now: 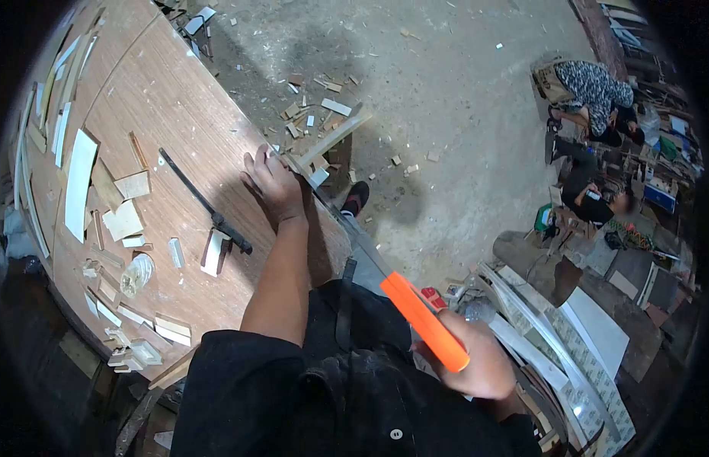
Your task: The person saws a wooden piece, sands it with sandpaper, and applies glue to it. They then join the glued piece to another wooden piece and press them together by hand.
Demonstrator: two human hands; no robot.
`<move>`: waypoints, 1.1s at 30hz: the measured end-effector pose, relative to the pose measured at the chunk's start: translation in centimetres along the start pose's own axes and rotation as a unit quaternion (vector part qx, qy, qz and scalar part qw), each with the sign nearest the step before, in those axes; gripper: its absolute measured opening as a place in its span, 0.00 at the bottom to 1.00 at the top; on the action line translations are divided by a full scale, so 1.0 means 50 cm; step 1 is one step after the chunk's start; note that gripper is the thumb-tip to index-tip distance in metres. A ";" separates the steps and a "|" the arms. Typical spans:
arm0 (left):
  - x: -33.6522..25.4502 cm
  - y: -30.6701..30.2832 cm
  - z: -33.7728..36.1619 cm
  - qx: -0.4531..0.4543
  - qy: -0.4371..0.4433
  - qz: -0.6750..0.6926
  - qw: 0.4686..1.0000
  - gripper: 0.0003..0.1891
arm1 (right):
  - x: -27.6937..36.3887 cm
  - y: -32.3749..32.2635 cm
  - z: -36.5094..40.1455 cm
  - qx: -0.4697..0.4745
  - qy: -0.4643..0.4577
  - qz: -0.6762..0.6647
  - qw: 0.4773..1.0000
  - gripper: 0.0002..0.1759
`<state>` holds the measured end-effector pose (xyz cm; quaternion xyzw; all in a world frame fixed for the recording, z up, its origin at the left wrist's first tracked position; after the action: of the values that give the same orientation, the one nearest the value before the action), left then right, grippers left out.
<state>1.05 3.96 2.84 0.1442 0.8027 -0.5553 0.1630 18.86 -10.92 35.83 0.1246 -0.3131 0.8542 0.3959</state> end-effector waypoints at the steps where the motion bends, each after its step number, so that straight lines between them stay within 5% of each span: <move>1: -0.002 -0.002 0.000 0.003 0.001 0.004 1.000 0.04 | 0.009 0.002 -0.002 0.002 -0.004 0.001 1.000 0.17; 11: -0.005 -0.008 -0.007 0.007 0.005 0.046 0.999 0.03 | 0.062 0.002 0.006 0.079 0.045 0.014 0.996 0.22; 21: 0.005 -0.001 0.006 0.038 -0.013 0.055 0.998 0.10 | 0.030 0.063 -0.071 0.009 0.052 -0.028 0.998 0.15; 23: -0.003 -0.011 -0.007 0.049 -0.029 0.064 0.996 0.10 | 0.053 0.034 -0.039 0.004 -0.034 -0.021 0.999 0.13; 27: 0.002 -0.008 -0.003 0.021 -0.002 0.034 0.999 0.03 | 0.001 0.114 -0.124 -0.001 -0.039 0.046 0.998 0.18; 33: 0.005 0.000 0.005 0.049 -0.014 0.046 0.998 0.10 | 0.007 0.089 -0.085 0.005 -0.034 -0.049 0.998 0.17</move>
<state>0.87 3.72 2.65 0.1808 0.7650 -0.5875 0.1919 15.42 -10.22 30.78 0.1709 -0.3155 0.8306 0.4259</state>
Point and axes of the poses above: each hand's wrist, its own z-axis away from the middle knuckle, its own y-axis out of the palm, x = y × z, the point moved 5 cm from there along -z, towards the middle knuckle, and after that the axes turned 5 degrees about z, right-handed, at the moved point
